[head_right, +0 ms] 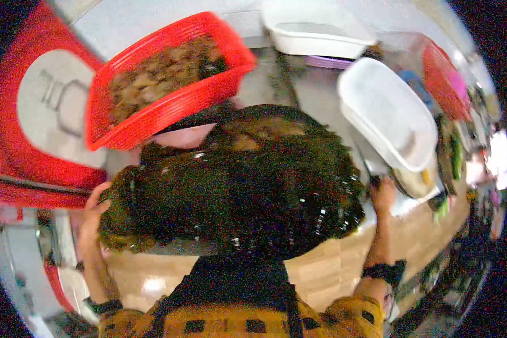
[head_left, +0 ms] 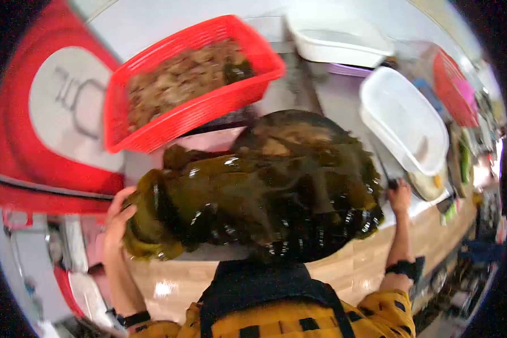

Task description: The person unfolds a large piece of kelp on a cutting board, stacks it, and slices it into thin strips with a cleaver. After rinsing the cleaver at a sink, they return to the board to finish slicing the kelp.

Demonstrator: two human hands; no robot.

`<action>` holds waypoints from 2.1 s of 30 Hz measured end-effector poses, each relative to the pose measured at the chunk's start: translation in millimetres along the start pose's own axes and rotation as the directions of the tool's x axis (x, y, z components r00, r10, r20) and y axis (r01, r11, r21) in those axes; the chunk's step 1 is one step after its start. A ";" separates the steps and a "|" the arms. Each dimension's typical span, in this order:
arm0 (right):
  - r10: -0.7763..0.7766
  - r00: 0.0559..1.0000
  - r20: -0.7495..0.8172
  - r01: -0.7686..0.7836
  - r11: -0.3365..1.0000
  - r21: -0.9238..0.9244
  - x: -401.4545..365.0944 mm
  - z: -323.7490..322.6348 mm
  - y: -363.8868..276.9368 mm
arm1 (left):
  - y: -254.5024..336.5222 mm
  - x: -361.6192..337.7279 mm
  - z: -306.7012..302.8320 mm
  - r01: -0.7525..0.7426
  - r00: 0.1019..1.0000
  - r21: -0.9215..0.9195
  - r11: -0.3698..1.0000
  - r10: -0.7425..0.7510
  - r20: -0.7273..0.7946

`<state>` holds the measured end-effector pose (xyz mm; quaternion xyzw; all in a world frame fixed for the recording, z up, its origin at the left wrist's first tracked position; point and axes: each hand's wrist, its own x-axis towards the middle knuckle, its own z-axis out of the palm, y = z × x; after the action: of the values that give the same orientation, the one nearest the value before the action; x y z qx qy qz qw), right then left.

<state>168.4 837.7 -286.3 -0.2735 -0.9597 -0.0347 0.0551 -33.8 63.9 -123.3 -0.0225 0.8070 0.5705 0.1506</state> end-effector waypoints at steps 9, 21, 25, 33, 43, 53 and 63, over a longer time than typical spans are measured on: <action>0.217 0.973 0.082 -0.231 0.934 0.274 -84.6 -108.3 -56.9 | -26.0 -2.0 -17.8 0.117 0.982 0.118 0.986 -0.097 -0.163; 0.420 0.889 0.180 -0.275 0.179 0.945 -212.8 -204.4 -302.5 | 21.4 26.6 -50.8 0.089 0.943 -0.405 0.910 0.054 0.327; -0.016 0.952 0.306 -0.302 0.123 0.945 -205.4 -205.8 -411.6 | -9.6 30.5 -62.0 0.097 0.949 -0.317 0.943 0.008 0.315; -0.445 0.798 0.408 -0.191 0.454 0.870 -189.2 -179.5 -553.5 | -73.7 18.8 -66.9 -0.063 0.988 0.202 0.977 0.032 0.153; -0.365 0.777 0.512 -0.098 0.734 0.672 -186.4 -160.5 -593.3 | -87.6 19.6 -13.6 -0.346 0.937 0.433 0.832 0.286 0.198; -0.283 0.833 0.475 -0.108 0.759 0.642 -184.8 -138.2 -619.9 | -61.9 11.7 -1.8 -0.318 0.820 0.131 0.939 0.203 0.535; -0.298 0.835 0.462 -0.093 0.752 0.653 -181.9 -133.6 -618.7 | -42.4 7.2 -54.2 0.043 0.959 -0.388 0.921 0.071 0.276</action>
<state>6.4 205.3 -199.0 -0.1795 -0.8999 0.3764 -0.1276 -43.7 -0.2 -147.6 0.0362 0.6474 0.7179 0.2534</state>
